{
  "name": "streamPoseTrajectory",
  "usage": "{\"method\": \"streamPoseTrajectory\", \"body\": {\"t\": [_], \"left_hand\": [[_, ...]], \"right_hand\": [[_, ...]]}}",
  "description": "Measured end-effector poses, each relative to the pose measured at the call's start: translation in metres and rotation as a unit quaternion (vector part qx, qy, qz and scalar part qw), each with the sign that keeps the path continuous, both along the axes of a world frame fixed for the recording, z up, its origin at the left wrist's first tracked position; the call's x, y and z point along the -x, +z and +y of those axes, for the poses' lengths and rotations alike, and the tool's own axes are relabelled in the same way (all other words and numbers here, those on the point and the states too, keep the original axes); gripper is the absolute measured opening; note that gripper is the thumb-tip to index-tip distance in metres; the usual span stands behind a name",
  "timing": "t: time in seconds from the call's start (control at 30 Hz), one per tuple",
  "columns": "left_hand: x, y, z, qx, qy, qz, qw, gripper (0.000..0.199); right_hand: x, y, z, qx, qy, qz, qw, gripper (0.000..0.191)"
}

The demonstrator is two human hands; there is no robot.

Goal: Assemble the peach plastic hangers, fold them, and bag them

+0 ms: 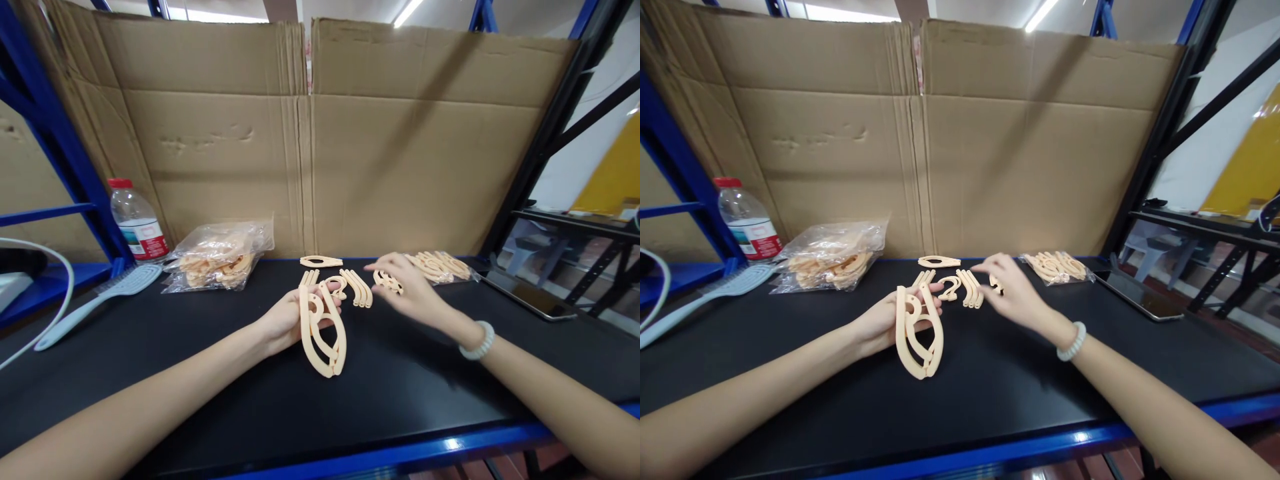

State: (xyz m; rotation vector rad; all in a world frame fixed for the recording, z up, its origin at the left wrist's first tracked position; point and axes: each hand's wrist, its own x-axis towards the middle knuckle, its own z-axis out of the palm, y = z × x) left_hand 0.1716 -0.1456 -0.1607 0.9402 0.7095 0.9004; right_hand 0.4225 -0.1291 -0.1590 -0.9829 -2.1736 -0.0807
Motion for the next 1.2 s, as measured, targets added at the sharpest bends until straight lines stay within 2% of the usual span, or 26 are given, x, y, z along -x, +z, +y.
{"method": "streamPoseTrajectory", "body": {"t": [0.07,0.1,0.17,0.33,0.4,0.47,0.57,0.67,0.8,0.9,1.03,1.2], "left_hand": [[0.0,-0.004,0.002,-0.007,-0.005,-0.005,1.0,0.036],[0.0,-0.006,0.002,-0.011,-0.008,-0.01,1.0,0.036],[-0.001,-0.007,0.003,-0.011,-0.008,-0.015,1.0,0.036],[-0.006,-0.003,-0.001,0.024,0.019,-0.036,0.999,0.023],[-0.007,-0.002,-0.003,0.033,0.011,-0.05,0.998,0.04],[-0.008,-0.004,-0.006,0.008,0.004,-0.017,1.0,0.046],[-0.009,-0.009,-0.01,-0.082,-0.002,0.095,0.992,0.032],[-0.011,-0.01,-0.015,-0.15,0.01,0.169,0.974,0.03],[-0.013,-0.006,-0.019,-0.171,0.049,0.159,0.971,0.032],[-0.014,-0.008,-0.019,-0.161,0.071,0.131,0.976,0.032],[-0.014,-0.013,-0.019,-0.14,0.096,0.108,0.98,0.025],[-0.015,-0.012,-0.02,-0.107,0.107,0.092,0.984,0.021]], "right_hand": [[0.024,0.002,-0.026,-0.034,0.158,-0.072,0.984,0.028],[0.033,0.002,-0.036,-0.04,0.205,-0.105,0.972,0.027],[0.046,-0.002,-0.049,-0.048,0.237,-0.144,0.96,0.023],[0.048,-0.014,-0.049,-0.074,0.204,-0.164,0.962,0.018],[0.047,-0.016,-0.046,-0.096,0.185,-0.172,0.963,0.016],[0.047,-0.017,-0.044,-0.114,0.158,-0.182,0.964,0.015],[0.047,-0.02,-0.043,-0.137,0.106,-0.205,0.963,0.014],[0.046,-0.023,-0.043,-0.163,0.055,-0.232,0.957,0.016],[0.046,-0.024,-0.043,-0.21,-0.006,-0.244,0.947,0.017],[0.047,-0.025,-0.043,-0.201,-0.049,-0.239,0.949,0.017],[0.047,-0.027,-0.043,-0.167,-0.047,-0.227,0.958,0.019],[0.046,-0.026,-0.044,-0.168,-0.025,-0.204,0.964,0.019]]}}
